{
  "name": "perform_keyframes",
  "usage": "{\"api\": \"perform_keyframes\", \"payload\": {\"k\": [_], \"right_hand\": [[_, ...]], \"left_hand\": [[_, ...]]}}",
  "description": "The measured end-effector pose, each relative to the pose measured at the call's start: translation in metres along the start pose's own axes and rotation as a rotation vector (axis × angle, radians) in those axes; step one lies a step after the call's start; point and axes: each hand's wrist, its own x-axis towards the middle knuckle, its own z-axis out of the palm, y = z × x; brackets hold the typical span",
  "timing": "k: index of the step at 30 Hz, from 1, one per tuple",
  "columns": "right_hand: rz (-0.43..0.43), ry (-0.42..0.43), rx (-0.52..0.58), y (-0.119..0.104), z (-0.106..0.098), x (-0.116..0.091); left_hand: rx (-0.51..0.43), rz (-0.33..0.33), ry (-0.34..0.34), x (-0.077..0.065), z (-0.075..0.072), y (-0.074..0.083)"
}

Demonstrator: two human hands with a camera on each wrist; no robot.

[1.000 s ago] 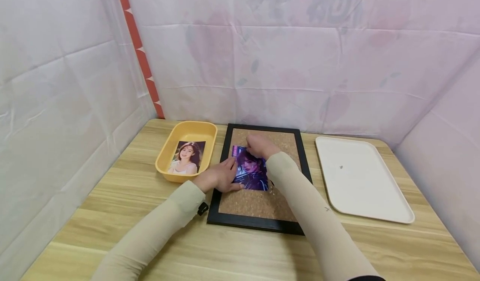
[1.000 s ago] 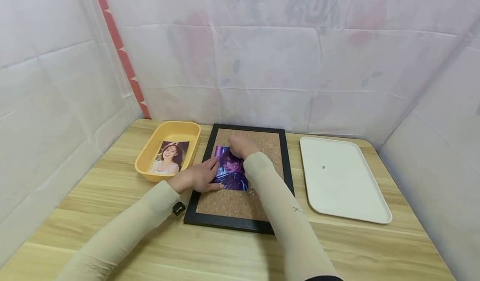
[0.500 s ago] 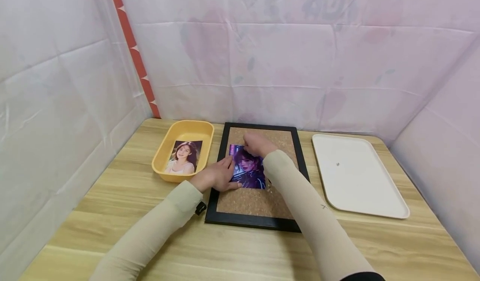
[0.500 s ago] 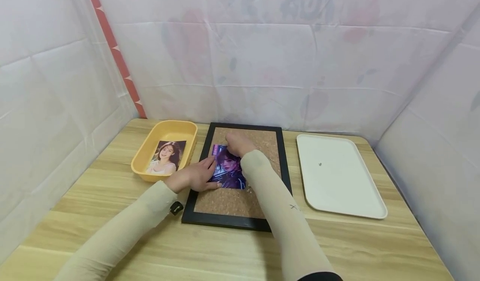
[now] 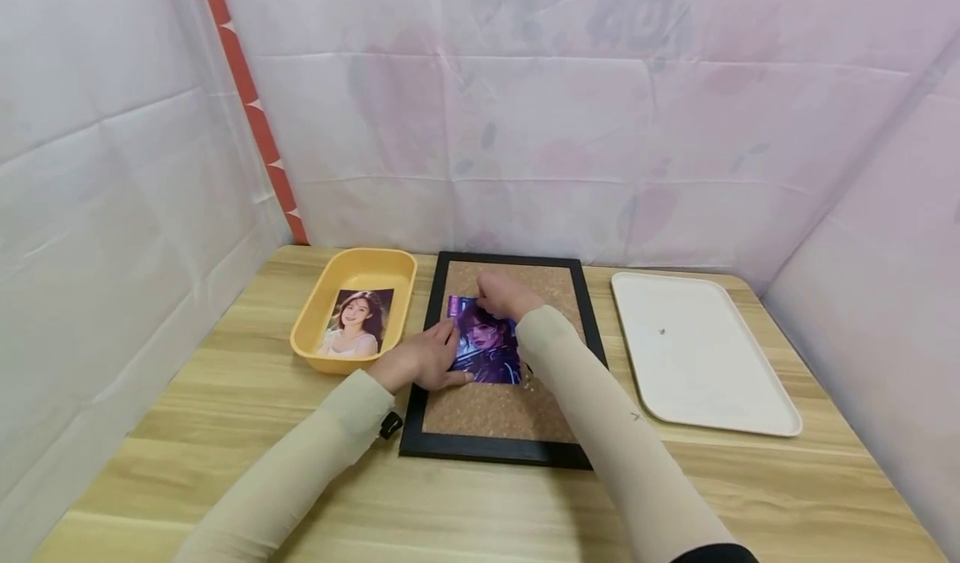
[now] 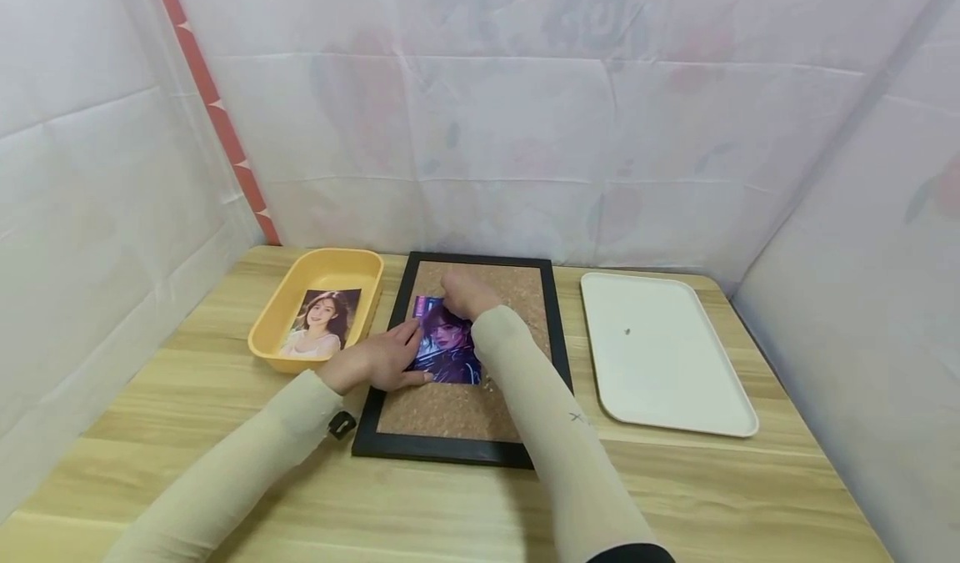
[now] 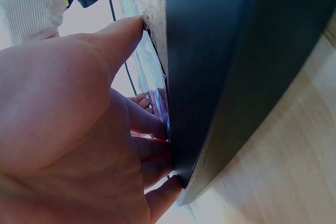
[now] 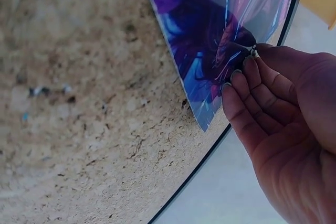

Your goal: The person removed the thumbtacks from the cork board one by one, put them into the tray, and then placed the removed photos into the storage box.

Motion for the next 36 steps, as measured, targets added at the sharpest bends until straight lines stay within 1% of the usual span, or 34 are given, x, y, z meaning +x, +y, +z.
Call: {"api": "perform_keyframes", "payload": {"k": [4, 10, 14, 17, 21, 24, 29, 31, 36], "right_hand": [[0.031, -0.012, 0.018, 0.0, -0.001, -0.003], [0.033, -0.005, 0.014, 0.004, -0.004, -0.007], [0.036, -0.001, 0.001, 0.004, -0.004, -0.008], [0.03, 0.002, -0.014, -0.003, -0.003, -0.006], [-0.01, -0.002, -0.006, -0.018, 0.0, 0.003], [-0.025, -0.01, 0.014, -0.026, 0.002, 0.008], [-0.01, 0.0, 0.001, -0.027, 0.003, 0.008], [-0.016, 0.009, -0.003, -0.025, 0.003, 0.007], [-0.04, 0.02, 0.015, -0.02, 0.001, 0.006]], "left_hand": [[-0.008, 0.013, 0.012, 0.002, 0.001, -0.001], [0.0, 0.023, 0.02, 0.006, -0.001, 0.002], [0.002, 0.021, 0.017, 0.011, 0.003, 0.0], [-0.01, 0.015, 0.013, 0.007, 0.006, -0.005], [-0.033, -0.01, 0.02, -0.008, 0.006, -0.014], [-0.054, -0.016, 0.036, -0.014, 0.008, -0.02], [-0.076, 0.017, 0.045, -0.016, 0.007, -0.019], [-0.061, 0.028, 0.052, -0.014, 0.008, -0.019], [-0.043, 0.025, 0.048, -0.012, 0.006, -0.017]]}}
